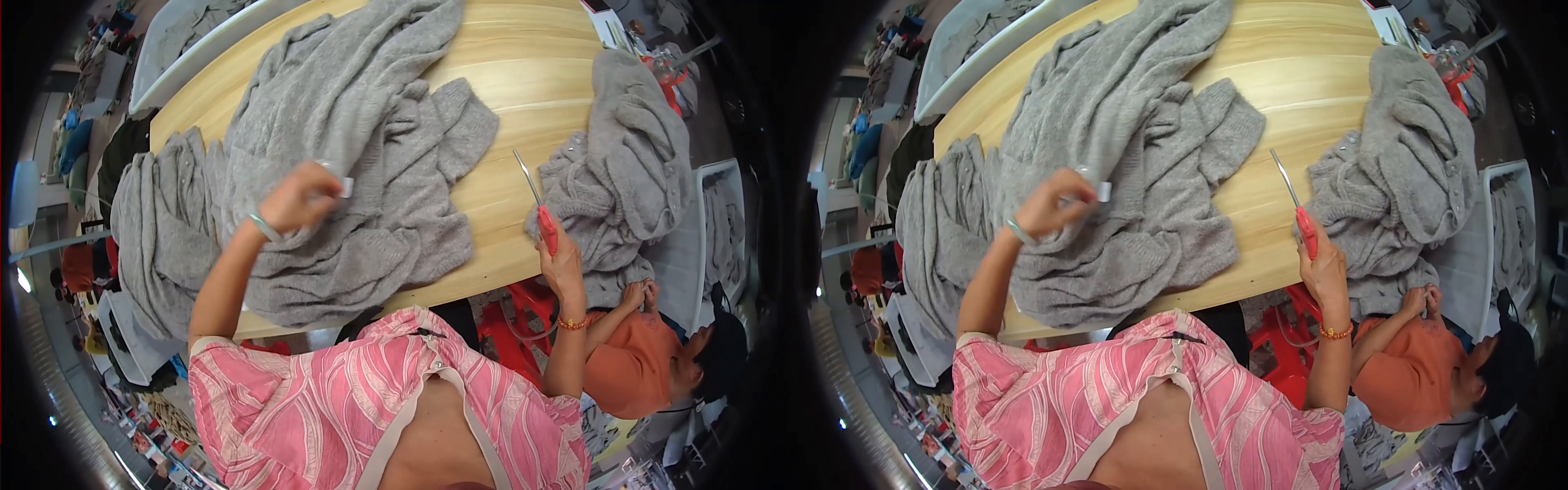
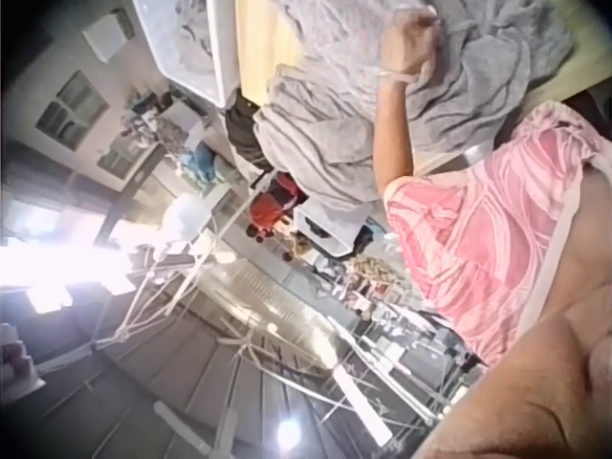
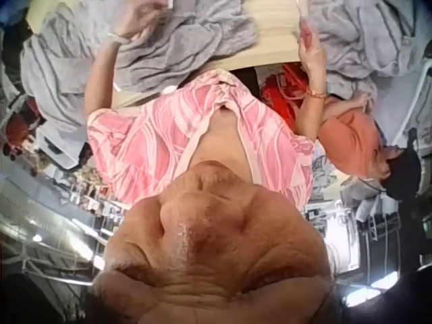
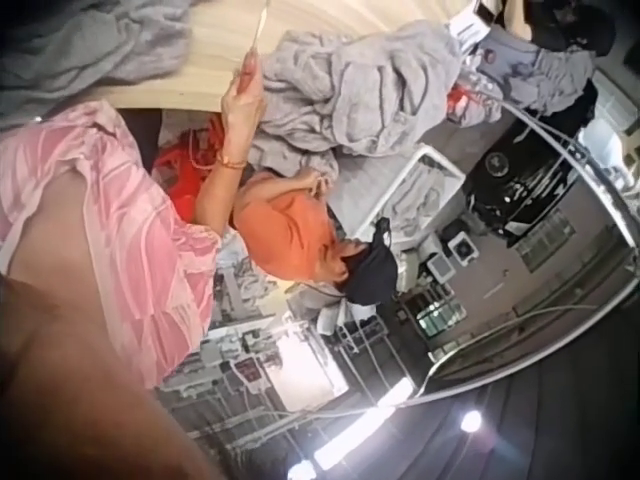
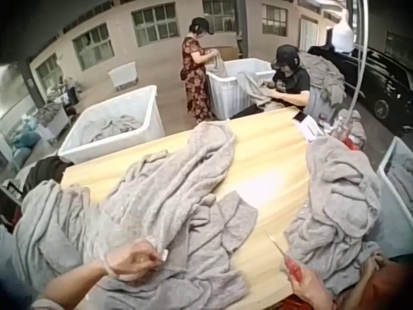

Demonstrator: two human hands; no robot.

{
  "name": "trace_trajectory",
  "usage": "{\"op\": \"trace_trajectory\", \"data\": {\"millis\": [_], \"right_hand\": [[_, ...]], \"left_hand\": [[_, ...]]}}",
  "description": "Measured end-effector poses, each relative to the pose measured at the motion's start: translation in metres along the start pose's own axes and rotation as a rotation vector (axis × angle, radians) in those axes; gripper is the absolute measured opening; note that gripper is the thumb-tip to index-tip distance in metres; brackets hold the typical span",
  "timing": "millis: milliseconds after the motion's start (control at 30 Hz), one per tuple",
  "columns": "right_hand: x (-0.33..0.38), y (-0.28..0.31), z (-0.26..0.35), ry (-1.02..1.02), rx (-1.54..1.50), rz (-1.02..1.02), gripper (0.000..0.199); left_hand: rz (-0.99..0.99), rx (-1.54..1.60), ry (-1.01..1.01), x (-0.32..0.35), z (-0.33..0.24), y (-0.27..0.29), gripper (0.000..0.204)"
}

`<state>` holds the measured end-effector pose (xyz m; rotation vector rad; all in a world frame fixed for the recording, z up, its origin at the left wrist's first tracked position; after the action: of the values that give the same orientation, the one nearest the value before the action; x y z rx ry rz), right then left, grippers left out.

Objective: Trimming loose threads from grey garments using scissors.

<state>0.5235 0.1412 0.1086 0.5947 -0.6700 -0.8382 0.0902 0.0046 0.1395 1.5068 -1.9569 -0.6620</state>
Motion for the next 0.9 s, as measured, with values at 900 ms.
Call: {"op": "trace_trajectory", "data": {"millis": [900], "right_hand": [[0.014,-0.075,0.114,0.148,0.515,0.351,0.035]], "left_hand": [[-0.017,-0.553,0.267,-0.016,0.072,-0.165,0.062]]}}
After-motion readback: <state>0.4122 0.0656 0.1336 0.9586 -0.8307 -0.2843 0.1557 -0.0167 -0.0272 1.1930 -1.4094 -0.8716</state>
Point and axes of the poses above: each hand's wrist, its own x-axis away from the middle knuckle, its own y-axis out of the back of the hand, z = x × y, the point moved 1 cm from there along -x, towards the middle knuckle, and after that the axes turned 5 degrees about z, right-handed, at the moved point
